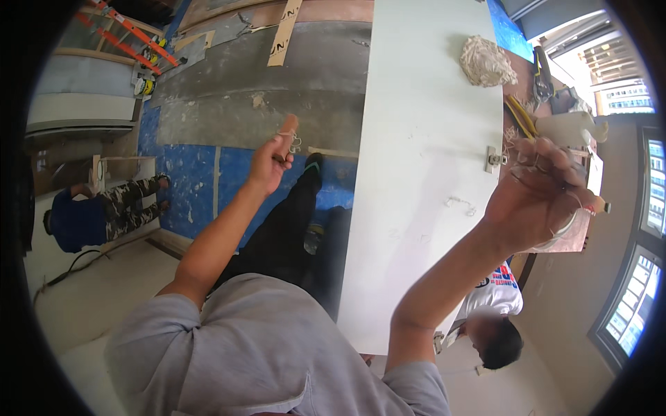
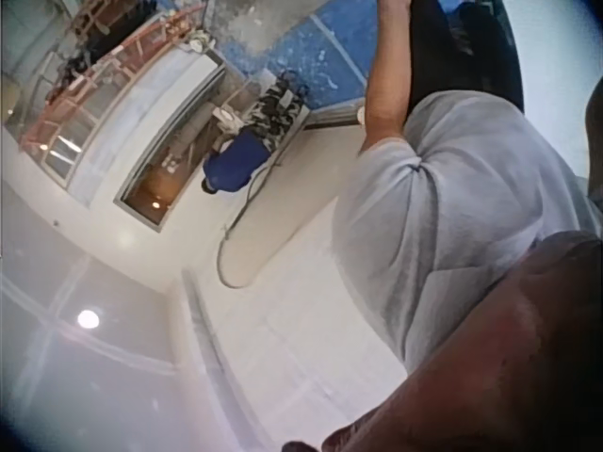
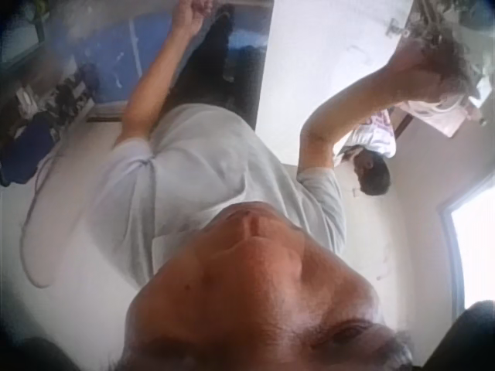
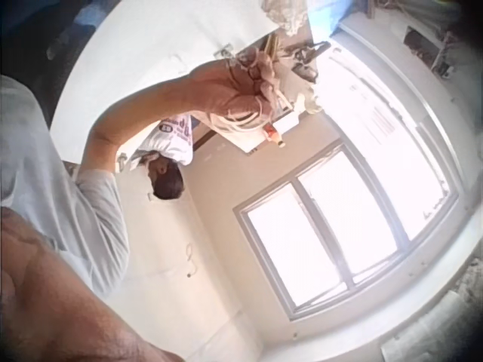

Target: The person sands the edge of a white cabinet door using a sanding block, then wipes the edge with a cloth and continues sanding with a larger tool.

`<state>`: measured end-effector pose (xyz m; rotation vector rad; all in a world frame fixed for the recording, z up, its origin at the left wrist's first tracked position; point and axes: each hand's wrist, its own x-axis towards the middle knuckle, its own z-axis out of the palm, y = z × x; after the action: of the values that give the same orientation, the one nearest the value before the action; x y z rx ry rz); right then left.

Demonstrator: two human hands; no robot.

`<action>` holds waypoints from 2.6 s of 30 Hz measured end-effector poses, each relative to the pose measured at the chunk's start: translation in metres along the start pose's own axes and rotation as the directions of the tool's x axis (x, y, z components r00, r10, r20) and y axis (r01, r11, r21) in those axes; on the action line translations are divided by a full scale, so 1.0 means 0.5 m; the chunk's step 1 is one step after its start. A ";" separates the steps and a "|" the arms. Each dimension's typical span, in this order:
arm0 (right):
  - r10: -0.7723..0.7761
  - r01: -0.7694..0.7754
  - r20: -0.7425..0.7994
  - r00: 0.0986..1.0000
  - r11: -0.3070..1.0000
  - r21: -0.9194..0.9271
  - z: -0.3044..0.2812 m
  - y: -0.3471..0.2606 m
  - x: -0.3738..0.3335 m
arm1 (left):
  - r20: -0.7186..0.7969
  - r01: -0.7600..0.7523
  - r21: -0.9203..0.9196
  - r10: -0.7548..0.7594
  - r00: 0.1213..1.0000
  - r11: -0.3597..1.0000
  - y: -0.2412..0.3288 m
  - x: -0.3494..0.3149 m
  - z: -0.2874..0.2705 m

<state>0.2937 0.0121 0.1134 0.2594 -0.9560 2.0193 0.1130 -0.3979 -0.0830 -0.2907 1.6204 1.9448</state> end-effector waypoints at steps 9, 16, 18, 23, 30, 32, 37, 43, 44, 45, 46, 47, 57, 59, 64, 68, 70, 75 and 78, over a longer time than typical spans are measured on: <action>0.447 -0.206 0.009 0.894 0.429 -0.880 0.191 0.356 -0.223 | 0.402 0.234 -0.520 -0.007 0.916 0.822 0.116 -0.049 0.074; 0.540 -0.504 -0.336 0.772 0.197 -0.841 0.276 0.404 -0.248 | 0.318 0.253 -0.539 -0.083 0.944 0.803 0.137 -0.091 0.115; 0.606 -0.663 -0.402 0.686 0.294 -0.689 0.241 0.413 -0.249 | 0.393 0.233 -0.507 -0.018 0.920 0.830 0.121 -0.078 0.106; 0.196 -0.384 -0.470 0.861 0.855 -0.348 0.122 0.284 -0.167 | 0.472 0.303 -0.580 0.009 0.881 0.756 0.112 -0.054 0.062; 0.420 -0.474 -0.227 0.879 0.713 -0.516 0.033 0.113 -0.182 | 0.379 0.233 -0.548 -0.010 0.925 0.804 0.108 -0.036 0.081; 0.675 -0.512 -0.269 0.687 0.188 -0.838 0.071 0.143 -0.230 | 0.361 0.212 -0.489 -0.025 0.932 0.846 0.115 -0.012 0.111; 0.615 -0.135 -0.189 0.766 -0.133 -0.982 0.048 0.197 -0.330 | 0.244 0.091 -0.359 -0.001 0.970 0.929 0.124 0.020 0.172; 0.617 0.169 -0.064 0.784 -0.312 -0.935 0.036 0.346 -0.364 | 0.030 -0.060 -0.172 0.066 0.997 0.983 0.103 0.099 0.223; 0.600 0.193 -0.039 0.799 -0.316 -0.929 0.029 0.370 -0.351 | -0.009 -0.083 -0.128 0.083 0.997 0.988 0.100 0.116 0.229; 0.580 0.190 -0.023 0.815 -0.303 -0.934 0.021 0.397 -0.332 | -0.047 -0.100 -0.078 0.096 0.994 0.992 0.095 0.132 0.231; 0.570 0.202 -0.008 0.822 -0.303 -0.931 0.014 0.416 -0.309 | -0.062 -0.136 -0.025 0.134 0.989 0.990 0.095 0.141 0.240; 0.559 0.214 0.008 0.829 -0.303 -0.929 0.009 0.436 -0.284 | -0.074 -0.171 0.029 0.173 0.982 0.985 0.098 0.150 0.246; 0.523 0.313 0.100 0.846 -0.336 -0.888 -0.031 0.608 -0.053 | -0.110 -0.288 0.140 0.304 0.946 0.947 0.152 0.286 0.280; 0.532 0.339 0.115 0.839 -0.347 -0.874 -0.039 0.637 -0.012 | -0.105 -0.298 0.159 0.317 0.943 0.941 0.168 0.313 0.272; 0.585 0.365 0.096 0.805 -0.362 -0.858 -0.042 0.683 0.057 | -0.101 -0.286 0.182 0.307 0.946 0.941 0.188 0.360 0.258; 0.635 0.365 0.071 0.769 -0.345 -0.865 -0.040 0.706 0.103 | -0.064 -0.295 0.187 0.311 0.948 0.937 0.186 0.377 0.249; 0.646 0.384 0.080 0.759 -0.346 -0.856 -0.042 0.719 0.123 | -0.057 -0.290 0.190 0.305 0.951 0.938 0.185 0.385 0.244; 0.634 0.431 0.114 0.765 -0.372 -0.822 -0.052 0.766 0.183 | -0.078 -0.276 0.181 0.294 0.953 0.944 0.199 0.405 0.239; 0.620 0.370 0.070 0.782 -0.370 -0.852 -0.062 0.811 0.226 | -0.103 -0.230 0.206 0.255 0.961 0.951 0.207 0.429 0.222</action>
<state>-0.0856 -0.0311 -0.0669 -0.3284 -2.9781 0.2855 -0.0958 -0.2386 -0.0821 -0.1465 1.9952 1.9597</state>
